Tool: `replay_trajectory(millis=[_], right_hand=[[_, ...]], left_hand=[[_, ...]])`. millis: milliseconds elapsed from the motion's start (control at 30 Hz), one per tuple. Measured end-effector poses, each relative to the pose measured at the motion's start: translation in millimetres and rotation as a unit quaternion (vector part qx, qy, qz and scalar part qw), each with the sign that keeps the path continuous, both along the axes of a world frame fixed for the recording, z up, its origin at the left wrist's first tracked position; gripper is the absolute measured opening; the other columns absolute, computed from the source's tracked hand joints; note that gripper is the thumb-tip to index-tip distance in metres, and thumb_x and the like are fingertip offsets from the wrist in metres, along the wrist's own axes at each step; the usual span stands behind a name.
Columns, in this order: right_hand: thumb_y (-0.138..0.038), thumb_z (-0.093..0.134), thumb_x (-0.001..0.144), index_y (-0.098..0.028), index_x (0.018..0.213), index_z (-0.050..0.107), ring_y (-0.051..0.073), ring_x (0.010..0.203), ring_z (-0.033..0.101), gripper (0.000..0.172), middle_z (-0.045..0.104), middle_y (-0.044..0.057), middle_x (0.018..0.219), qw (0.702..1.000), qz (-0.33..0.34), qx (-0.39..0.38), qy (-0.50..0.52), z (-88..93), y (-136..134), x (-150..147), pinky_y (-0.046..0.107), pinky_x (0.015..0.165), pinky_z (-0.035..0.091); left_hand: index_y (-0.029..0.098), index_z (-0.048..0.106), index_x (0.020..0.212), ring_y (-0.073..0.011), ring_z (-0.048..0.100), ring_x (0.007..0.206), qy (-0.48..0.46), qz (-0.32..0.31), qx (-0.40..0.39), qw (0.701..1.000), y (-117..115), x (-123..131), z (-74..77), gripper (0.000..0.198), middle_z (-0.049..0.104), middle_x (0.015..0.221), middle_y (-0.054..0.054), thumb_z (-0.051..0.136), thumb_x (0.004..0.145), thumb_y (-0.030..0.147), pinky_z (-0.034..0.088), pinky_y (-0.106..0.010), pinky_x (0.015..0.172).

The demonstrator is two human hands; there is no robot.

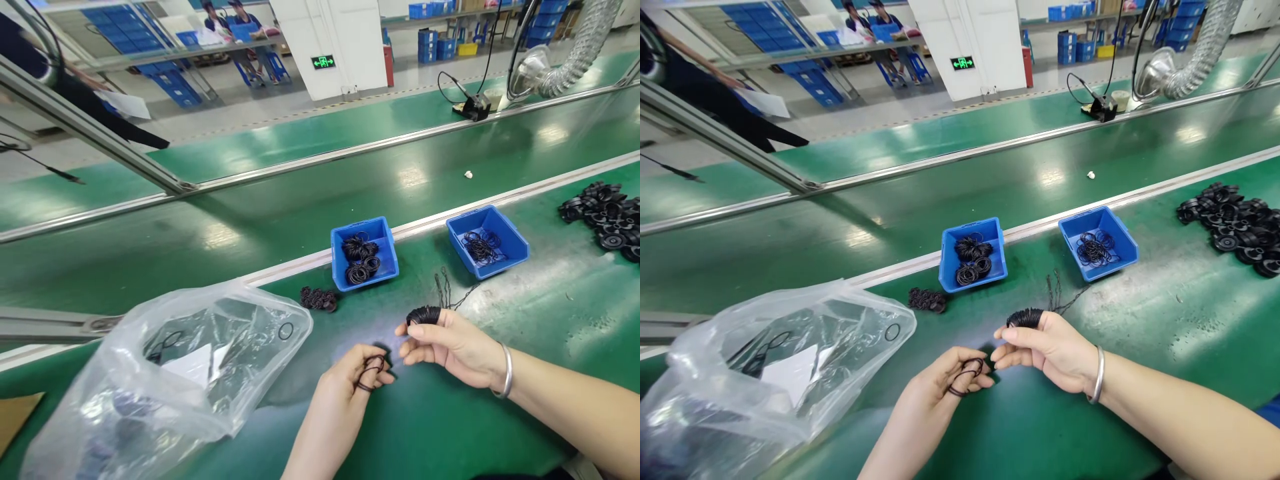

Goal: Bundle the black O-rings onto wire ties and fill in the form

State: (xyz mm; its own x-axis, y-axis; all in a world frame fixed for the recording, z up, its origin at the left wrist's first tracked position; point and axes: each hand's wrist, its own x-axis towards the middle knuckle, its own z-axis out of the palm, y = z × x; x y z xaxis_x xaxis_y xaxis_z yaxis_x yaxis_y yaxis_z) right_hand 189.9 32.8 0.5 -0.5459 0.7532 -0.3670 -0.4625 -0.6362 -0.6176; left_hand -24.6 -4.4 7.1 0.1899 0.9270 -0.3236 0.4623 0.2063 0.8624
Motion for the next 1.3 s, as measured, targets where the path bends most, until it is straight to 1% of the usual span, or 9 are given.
replay_trajectory(millis=[200,333,567,767,900,1033,1100,1200,1300], right_hand=[[-0.035,0.080,0.078,-0.012,0.071,0.069,0.010,0.062,0.061,0.027,0.065,0.001,0.067,0.998,0.007,0.046,-0.045,-2.6,-1.9,-1.9,0.024,0.066,0.050],[-0.037,0.084,0.072,-0.013,0.075,0.072,0.009,0.057,0.053,0.027,0.063,0.000,0.068,0.990,-0.005,0.099,-0.105,-5.9,-6.2,-6.2,0.023,0.059,0.045],[-0.041,0.084,0.071,-0.013,0.079,0.074,0.011,0.063,0.055,0.030,0.066,0.001,0.072,0.978,0.013,0.161,-0.134,-9.5,-13.0,-12.0,0.025,0.063,0.047],[-0.037,0.083,0.073,-0.014,0.076,0.072,0.012,0.066,0.059,0.026,0.066,0.002,0.070,0.983,0.030,0.154,-0.092,-4.8,-11.8,-10.5,0.024,0.062,0.047],[-0.035,0.083,0.075,-0.014,0.076,0.070,0.008,0.060,0.057,0.024,0.065,0.000,0.070,0.994,0.006,0.092,-0.055,-0.7,-7.2,-6.0,0.022,0.061,0.047],[-0.037,0.076,0.082,-0.013,0.089,0.072,0.014,0.071,0.067,0.026,0.070,0.004,0.078,1.000,-0.014,0.021,-0.003,0.4,-1.2,-0.8,0.028,0.072,0.054],[-0.037,0.075,0.083,-0.011,0.093,0.072,0.017,0.077,0.069,0.029,0.072,0.009,0.084,1.000,-0.014,0.011,-0.002,-0.3,0.0,0.3,0.031,0.078,0.055],[-0.037,0.076,0.081,-0.009,0.088,0.073,0.016,0.074,0.069,0.029,0.072,0.009,0.082,1.000,-0.006,0.010,-0.005,-1.8,-0.3,0.3,0.030,0.077,0.054],[-0.037,0.078,0.079,-0.010,0.080,0.071,0.013,0.063,0.064,0.028,0.067,0.004,0.072,1.000,-0.008,0.010,-0.011,-2.4,-0.4,0.4,0.028,0.068,0.052]], left_hand=[[0.024,0.070,0.107,-0.0175,0.075,0.082,0.027,-0.010,0.069,0.997,-2.7,0.7,4.9,0.028,0.075,0.094,-0.004,0.047,0.095,0.033,0.060,-0.027,0.077],[0.026,0.071,0.114,-0.0167,0.073,0.076,0.043,-0.003,0.113,0.993,-5.9,5.9,7.9,0.030,0.075,0.081,-0.001,0.048,0.095,0.031,0.058,-0.027,0.077],[0.027,0.070,0.119,-0.0155,0.072,0.074,0.008,-0.012,0.119,0.993,-8.2,12.2,6.5,0.031,0.076,0.082,-0.002,0.050,0.096,0.027,0.058,-0.025,0.074],[0.026,0.067,0.124,-0.0164,0.073,0.074,-0.037,-0.013,0.085,0.996,-8.7,13.4,5.6,0.035,0.076,0.090,-0.005,0.049,0.095,0.029,0.060,-0.027,0.072],[0.021,0.068,0.119,-0.0166,0.072,0.066,-0.051,0.011,0.015,0.999,-5.7,11.9,5.7,0.037,0.073,0.088,-0.005,0.045,0.094,0.036,0.060,-0.029,0.065],[0.019,0.068,0.096,-0.0144,0.066,0.051,0.077,0.021,-0.052,0.995,0.7,2.8,3.8,0.030,0.070,0.079,-0.003,0.044,0.089,0.036,0.054,-0.025,0.051],[0.020,0.067,0.089,-0.0160,0.069,0.059,0.117,0.006,-0.039,0.992,2.6,-2.9,4.0,0.025,0.070,0.076,-0.003,0.046,0.087,0.034,0.054,-0.025,0.058],[0.022,0.065,0.087,-0.0178,0.072,0.070,0.099,-0.020,-0.028,0.994,3.3,-9.0,5.8,0.021,0.071,0.077,-0.002,0.046,0.083,0.028,0.055,-0.025,0.067],[0.022,0.065,0.083,-0.0143,0.062,0.044,0.174,-0.019,-0.049,0.983,4.4,-10.4,7.6,0.021,0.069,0.067,0.000,0.044,0.082,0.027,0.049,-0.024,0.052]])
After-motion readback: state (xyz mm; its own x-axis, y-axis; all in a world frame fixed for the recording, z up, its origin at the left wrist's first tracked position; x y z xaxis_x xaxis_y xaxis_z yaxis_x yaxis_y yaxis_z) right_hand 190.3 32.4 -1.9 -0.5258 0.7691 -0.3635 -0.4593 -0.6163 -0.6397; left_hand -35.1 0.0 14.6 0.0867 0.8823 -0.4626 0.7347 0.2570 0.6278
